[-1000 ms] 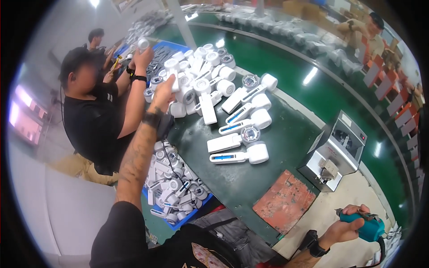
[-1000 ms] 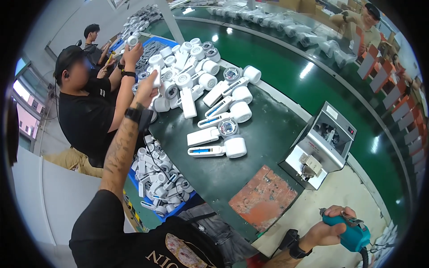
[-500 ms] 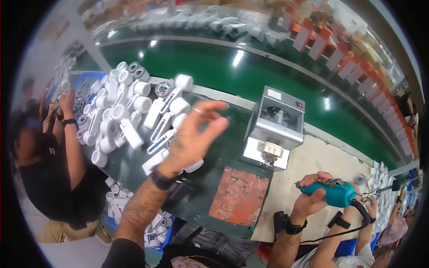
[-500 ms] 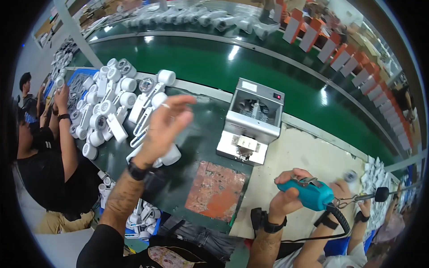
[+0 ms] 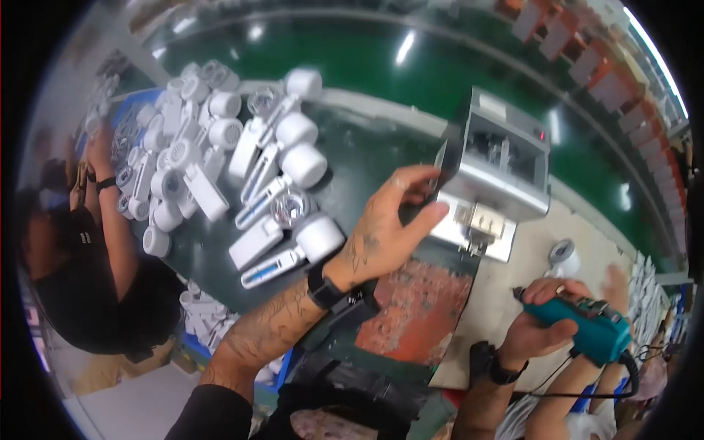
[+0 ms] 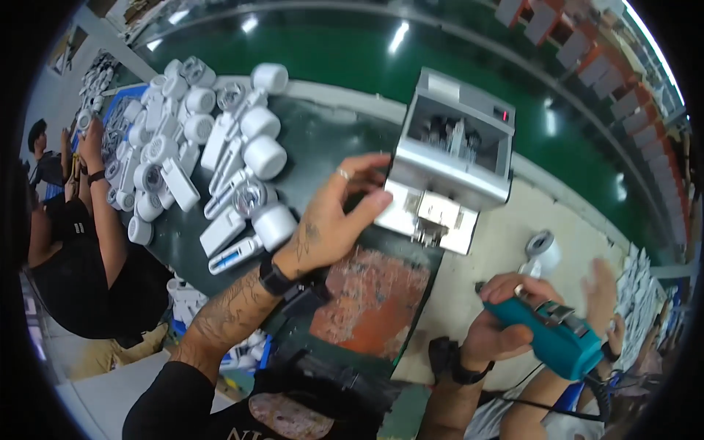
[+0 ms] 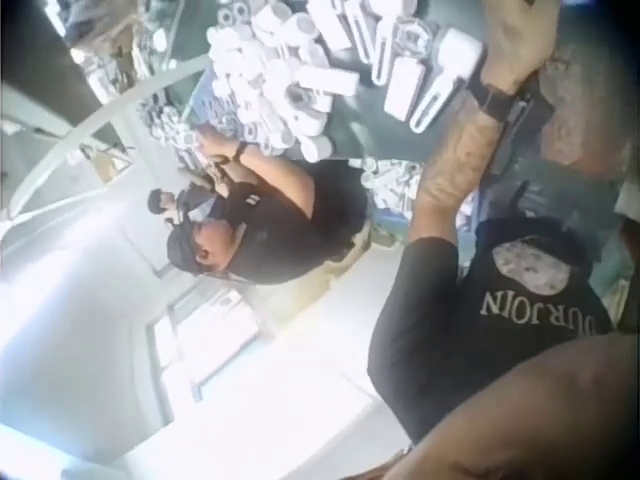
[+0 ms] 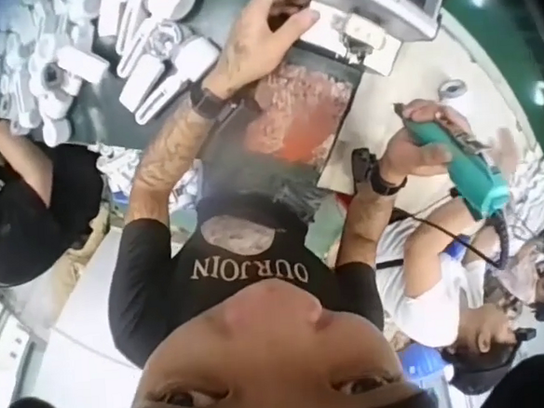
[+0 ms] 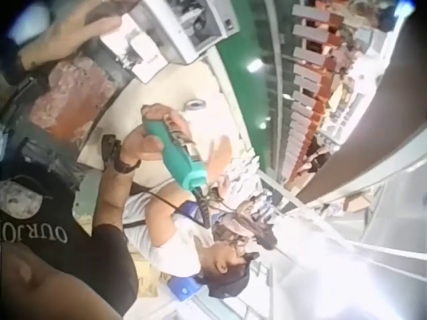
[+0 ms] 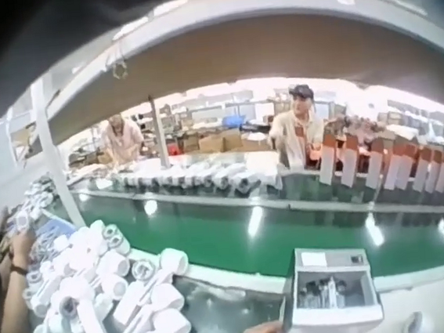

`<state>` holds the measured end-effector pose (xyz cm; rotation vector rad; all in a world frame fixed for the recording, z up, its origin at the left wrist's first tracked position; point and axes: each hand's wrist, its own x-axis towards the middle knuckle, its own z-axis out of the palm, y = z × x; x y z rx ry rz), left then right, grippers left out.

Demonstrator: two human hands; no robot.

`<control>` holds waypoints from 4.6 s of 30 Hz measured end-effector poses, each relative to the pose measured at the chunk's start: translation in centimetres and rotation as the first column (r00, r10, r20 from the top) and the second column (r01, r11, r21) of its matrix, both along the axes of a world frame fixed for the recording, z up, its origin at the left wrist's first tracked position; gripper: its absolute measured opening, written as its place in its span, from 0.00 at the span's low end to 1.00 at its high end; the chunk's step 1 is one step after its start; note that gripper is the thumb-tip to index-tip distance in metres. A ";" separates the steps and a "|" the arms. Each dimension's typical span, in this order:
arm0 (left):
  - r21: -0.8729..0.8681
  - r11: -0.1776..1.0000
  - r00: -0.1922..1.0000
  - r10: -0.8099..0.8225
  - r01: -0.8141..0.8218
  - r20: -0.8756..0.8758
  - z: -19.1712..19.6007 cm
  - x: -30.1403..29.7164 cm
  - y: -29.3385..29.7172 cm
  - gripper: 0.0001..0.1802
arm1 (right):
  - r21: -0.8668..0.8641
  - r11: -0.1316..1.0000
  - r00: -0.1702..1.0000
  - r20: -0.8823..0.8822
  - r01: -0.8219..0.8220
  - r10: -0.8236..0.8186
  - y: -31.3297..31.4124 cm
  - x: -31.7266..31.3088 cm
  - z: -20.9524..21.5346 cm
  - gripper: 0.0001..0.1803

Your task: The person picks up a handheld fan from a pile, places it on a work surface, and uses a power screwdriver to drive a screw into the housing. After setting the fan aside, the person repeats the process with another unit.

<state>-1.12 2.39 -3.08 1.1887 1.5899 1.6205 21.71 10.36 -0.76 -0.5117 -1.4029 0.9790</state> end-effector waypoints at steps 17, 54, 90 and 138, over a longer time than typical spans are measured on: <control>-0.018 0.999 0.997 -0.036 0.037 0.062 0.7 0.4 -0.5 0.23 | 0.008 0.999 0.999 0.015 0.045 -0.046 -1.2 1.2 1.2 0.39; -0.103 0.920 0.664 -0.346 0.377 -0.663 4.2 16.0 5.6 0.20 | -0.220 0.970 0.990 0.118 0.105 -0.081 -9.2 10.9 2.1 0.38; -0.068 0.890 0.705 -0.401 0.450 -0.585 0.6 3.5 -3.8 0.25 | -0.189 0.946 0.961 0.029 -0.265 0.275 -2.8 -6.0 6.3 0.35; -0.036 0.880 0.807 -0.451 0.474 -0.382 1.9 3.5 -3.6 0.04 | -0.257 0.940 0.970 0.040 -0.223 0.241 -5.9 -3.5 6.1 0.42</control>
